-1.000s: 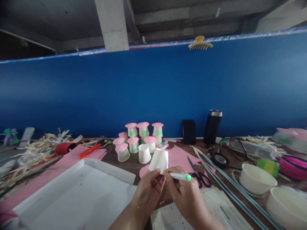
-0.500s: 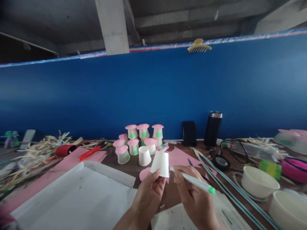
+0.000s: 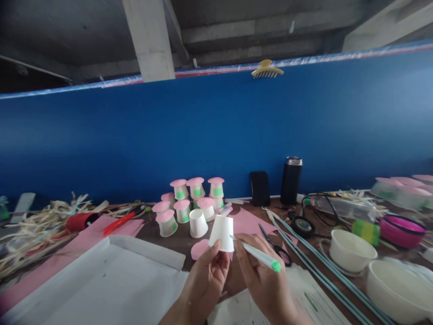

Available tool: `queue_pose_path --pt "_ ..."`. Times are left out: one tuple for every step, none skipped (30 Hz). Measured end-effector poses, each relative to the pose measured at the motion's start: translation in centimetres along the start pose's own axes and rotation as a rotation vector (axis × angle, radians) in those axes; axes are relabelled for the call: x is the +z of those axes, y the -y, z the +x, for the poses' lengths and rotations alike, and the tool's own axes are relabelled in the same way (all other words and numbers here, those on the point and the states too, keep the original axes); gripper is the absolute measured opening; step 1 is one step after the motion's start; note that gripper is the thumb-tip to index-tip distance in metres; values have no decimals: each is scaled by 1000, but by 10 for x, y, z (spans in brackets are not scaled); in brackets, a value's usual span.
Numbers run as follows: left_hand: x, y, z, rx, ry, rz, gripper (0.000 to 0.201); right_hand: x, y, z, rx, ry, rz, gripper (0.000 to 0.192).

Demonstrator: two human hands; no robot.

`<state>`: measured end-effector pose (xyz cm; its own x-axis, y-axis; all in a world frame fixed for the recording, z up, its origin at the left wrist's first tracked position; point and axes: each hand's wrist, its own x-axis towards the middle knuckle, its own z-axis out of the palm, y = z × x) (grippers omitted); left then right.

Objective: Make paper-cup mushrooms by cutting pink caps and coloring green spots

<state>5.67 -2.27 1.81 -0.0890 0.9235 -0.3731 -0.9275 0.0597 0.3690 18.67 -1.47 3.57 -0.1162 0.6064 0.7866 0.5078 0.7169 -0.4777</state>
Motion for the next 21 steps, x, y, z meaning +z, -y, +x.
queue_pose_path --pt "0 0 0 -3 3 2 6 0 0 0 8 3 -6 14" --pt "0 1 -1 -5 13 3 5 0 0 0 13 5 -12 14" --pt "0 1 -1 -9 26 2 5 0 0 0 17 6 -17 14" --pt "1 2 -1 -12 37 1 5 0 0 0 17 8 -21 14" --pt "1 2 -1 -15 47 0 6 0 0 0 14 7 -22 14" --pt "1 2 -1 -20 55 1 6 0 -1 0 10 6 -23 14" --pt "1 2 -1 -26 59 1 6 0 -1 0 7 5 -25 14" --pt "1 3 -1 -31 62 2 6 1 -1 0 8 7 -27 14" --pt "0 3 -1 -33 63 3 6 1 -1 0 9 10 -31 14" --pt "0 3 -1 -35 64 4 5 1 -1 0 10 12 -37 14" --pt "0 4 -1 -37 65 6 4 1 -1 -1 9 13 -43 15" --pt "0 4 -2 -35 65 8 3 2 -1 -1 6 15 -49 15" --pt "0 4 -2 -34 65 12 3 2 -1 -1 0 16 -53 15" --pt "0 4 -2 -35 63 17 2 2 -1 0 -7 17 -57 16" --pt "1 5 -3 -37 60 22 2 2 -1 0 -12 17 -60 16" --pt "1 5 -3 -37 58 27 2 2 -2 0 -14 18 -63 16" --pt "1 5 -4 -36 57 30 2 2 -2 0 -15 19 -67 16" --pt "1 5 -4 -38 54 33 2 2 -2 0 -15 19 -71 16" --pt "2 5 -4 -43 54 35 2 2 -2 0 -15 18 -76 16" --pt "2 5 -5 -46 56 36 3 2 -2 1 -13 14 -82 16" --pt "2 5 -5 -49 60 37 4 2 -2 1 -11 10 -89 16"
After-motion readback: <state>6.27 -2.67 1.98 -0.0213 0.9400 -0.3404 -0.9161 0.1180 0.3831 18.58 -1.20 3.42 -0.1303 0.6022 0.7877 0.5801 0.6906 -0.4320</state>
